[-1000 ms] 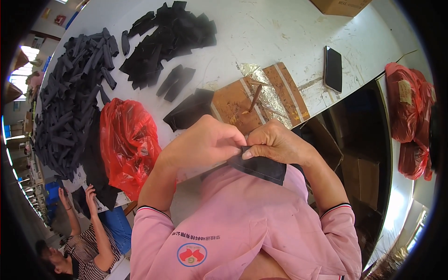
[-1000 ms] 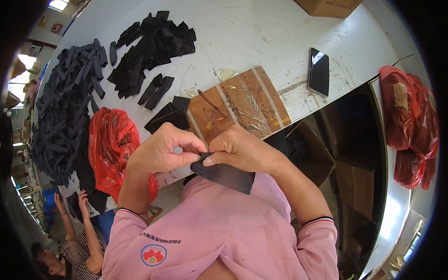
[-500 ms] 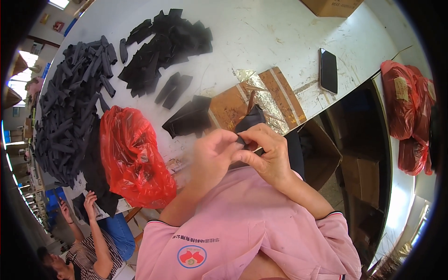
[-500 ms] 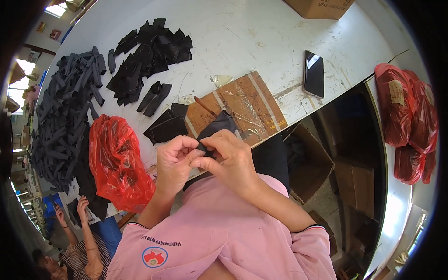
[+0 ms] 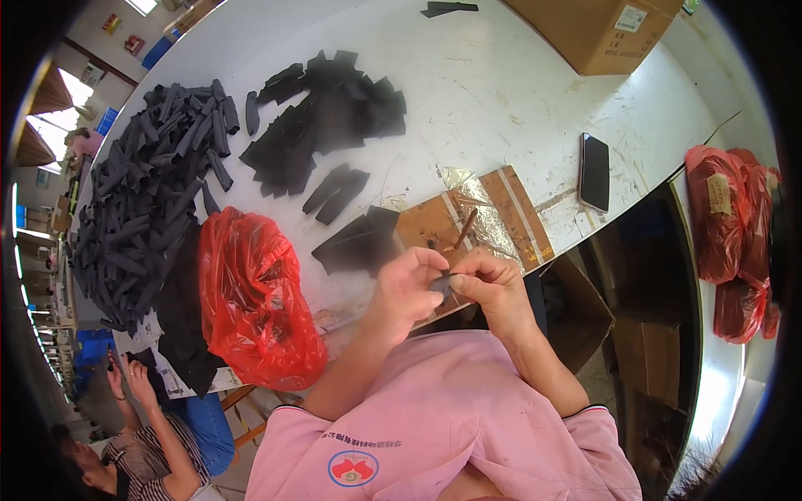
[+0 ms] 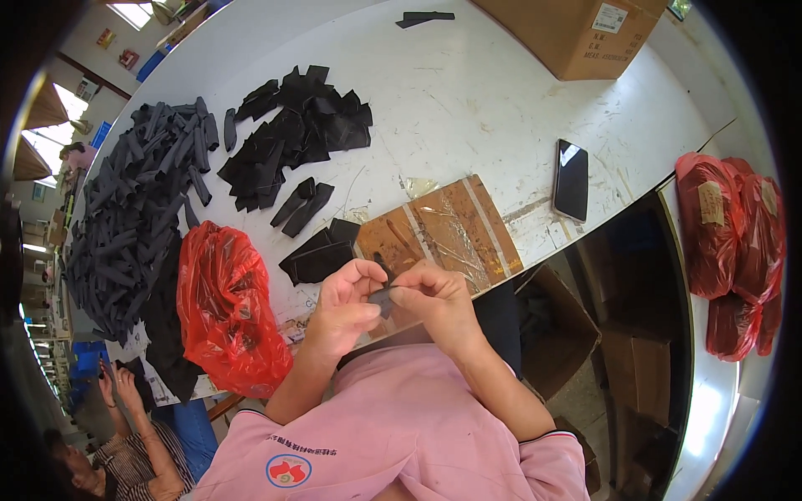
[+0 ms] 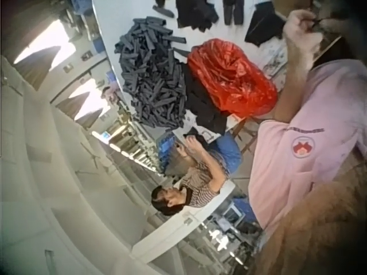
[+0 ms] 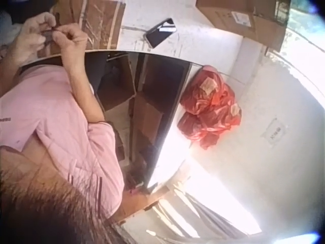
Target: Picking up, folding, and aligning small black rectangular fabric or leather components on a worktable.
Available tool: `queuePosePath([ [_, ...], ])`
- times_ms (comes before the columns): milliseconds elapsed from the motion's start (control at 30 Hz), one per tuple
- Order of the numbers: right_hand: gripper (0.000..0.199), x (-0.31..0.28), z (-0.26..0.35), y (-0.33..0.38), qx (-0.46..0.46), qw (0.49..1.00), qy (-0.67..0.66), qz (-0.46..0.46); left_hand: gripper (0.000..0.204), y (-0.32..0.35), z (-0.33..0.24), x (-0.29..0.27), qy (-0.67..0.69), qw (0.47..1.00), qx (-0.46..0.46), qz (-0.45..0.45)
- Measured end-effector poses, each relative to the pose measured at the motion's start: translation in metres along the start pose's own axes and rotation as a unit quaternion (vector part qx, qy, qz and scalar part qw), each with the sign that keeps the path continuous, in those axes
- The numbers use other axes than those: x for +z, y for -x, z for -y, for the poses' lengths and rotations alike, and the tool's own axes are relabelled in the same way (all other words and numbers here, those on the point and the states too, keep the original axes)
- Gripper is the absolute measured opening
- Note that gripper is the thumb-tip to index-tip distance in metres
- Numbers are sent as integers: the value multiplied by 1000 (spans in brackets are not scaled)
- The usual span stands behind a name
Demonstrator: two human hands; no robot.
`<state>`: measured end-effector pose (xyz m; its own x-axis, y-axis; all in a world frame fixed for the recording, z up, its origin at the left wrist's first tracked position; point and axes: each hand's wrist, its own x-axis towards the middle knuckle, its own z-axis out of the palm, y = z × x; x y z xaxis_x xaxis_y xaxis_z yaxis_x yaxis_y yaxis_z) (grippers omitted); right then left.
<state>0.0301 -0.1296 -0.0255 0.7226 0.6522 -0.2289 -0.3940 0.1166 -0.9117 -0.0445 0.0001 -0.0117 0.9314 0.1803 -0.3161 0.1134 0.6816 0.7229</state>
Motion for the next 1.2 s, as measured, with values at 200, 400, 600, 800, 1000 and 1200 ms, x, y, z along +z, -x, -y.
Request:
queuePosePath([
  [200, 7, 10, -3, 4, 152, 947, -277, 62, 18, -5, 29, -6, -342, 891, 254, -159],
  [400, 14, 1, -10, -3, 104, 974, -201, 31, 21, 2, 7, -5, -68, 991, 81, -80],
  [600, 14, 8, 10, 11, -16, 979, -130, 160, 49, 17, -10, 6, 268, 921, -67, 276],
  [800, 9, 1, 23, 2, -139, 987, -20, 82, 30, 18, 1, 33, -193, 965, 176, -8],
  [1000, 7, 23, 68, 1, -307, 900, 308, -19, 10, 8, -13, 42, -102, 966, 232, -53],
  [1200, 20, 23, 111, -16, -160, 968, 182, 71, 24, -14, -59, 55, 263, 937, 48, 223],
])
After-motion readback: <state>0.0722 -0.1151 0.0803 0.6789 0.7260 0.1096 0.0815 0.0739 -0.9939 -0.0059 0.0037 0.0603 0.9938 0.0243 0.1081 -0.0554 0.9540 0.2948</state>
